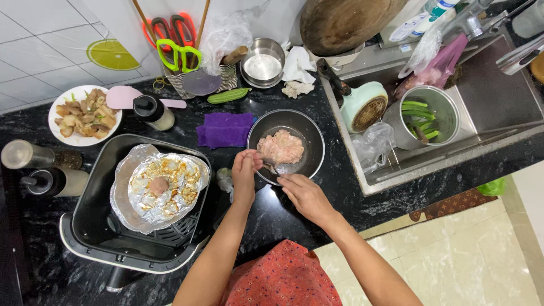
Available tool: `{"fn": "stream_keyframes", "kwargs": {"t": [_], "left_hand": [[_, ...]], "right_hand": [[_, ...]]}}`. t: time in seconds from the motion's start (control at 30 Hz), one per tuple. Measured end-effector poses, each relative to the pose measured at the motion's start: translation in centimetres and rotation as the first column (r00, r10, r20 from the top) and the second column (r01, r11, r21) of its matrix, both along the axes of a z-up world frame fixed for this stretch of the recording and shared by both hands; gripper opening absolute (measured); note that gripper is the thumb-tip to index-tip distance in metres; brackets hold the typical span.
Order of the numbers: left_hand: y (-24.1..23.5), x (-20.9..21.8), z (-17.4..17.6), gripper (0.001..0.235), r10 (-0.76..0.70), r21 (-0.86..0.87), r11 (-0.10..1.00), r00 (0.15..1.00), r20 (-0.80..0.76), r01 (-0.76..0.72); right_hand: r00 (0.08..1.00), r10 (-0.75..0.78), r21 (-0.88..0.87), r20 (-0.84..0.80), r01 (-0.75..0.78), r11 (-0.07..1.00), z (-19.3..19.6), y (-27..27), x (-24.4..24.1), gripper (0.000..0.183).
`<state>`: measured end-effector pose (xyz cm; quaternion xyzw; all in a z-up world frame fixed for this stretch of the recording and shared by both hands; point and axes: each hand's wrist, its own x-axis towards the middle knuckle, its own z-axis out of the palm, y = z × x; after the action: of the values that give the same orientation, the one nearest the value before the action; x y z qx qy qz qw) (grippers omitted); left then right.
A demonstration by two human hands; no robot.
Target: The person mixes ground meat in a metal bowl using a spoon, then scoops portions and shapes them into balls with their hands. The formed meatballs are placed onto a foil-lined tray.
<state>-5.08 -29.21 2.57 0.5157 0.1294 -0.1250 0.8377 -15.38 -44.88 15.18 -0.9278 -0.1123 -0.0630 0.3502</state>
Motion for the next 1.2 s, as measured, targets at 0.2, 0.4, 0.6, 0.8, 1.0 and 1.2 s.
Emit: {"fn": "stream_keyframes", "kwargs": {"t": [0.2,0.4,0.6,0.8,1.0,1.2], "left_hand": [[-0.6,0.5,-0.6,0.023,0.017,-0.039,0.999,1.000,0.009,-0.017],[-0.2,0.4,-0.4,0.025,0.018,-0.049,0.999,1.000,0.003,-0.018],[-0.3,0.5,0.0,0.026,0.005,-0.027,1.000,1.000,0.002,-0.005],[-0.1,0.4,0.0,0.025,-0.004,-0.043,0.999,1.000,0.012,0.004],[0.1,0.4,0.3,0.025,-0.007,-0.035,0.999,1.000,-0.003,0.007],[0.0,0.3,0.7,0.025,-0.005,-0.030,1.000,1.000,-0.014,0.005]], "right_hand": [[0.989,-0.049,0.089,-0.137,0.061,0.994,0.3,-1.8,-0.9,0.022],[0.996,-0.092,0.045,-0.001,0.092,0.995,1.0,-2.7,-1.9,0.025],[0.998,-0.038,-0.013,-0.050,0.037,0.999,1.1,-2.6,-2.0,0.024],[1.000,-0.028,-0.045,-0.004,0.028,0.999,1.2,-2.6,-2.1,0.024],[0.991,-0.128,0.010,0.026,0.128,0.992,1.3,-3.0,-2.5,0.022],[0.993,-0.076,0.084,-0.094,0.083,0.993,1.3,-2.9,-2.7,0.021]]}}
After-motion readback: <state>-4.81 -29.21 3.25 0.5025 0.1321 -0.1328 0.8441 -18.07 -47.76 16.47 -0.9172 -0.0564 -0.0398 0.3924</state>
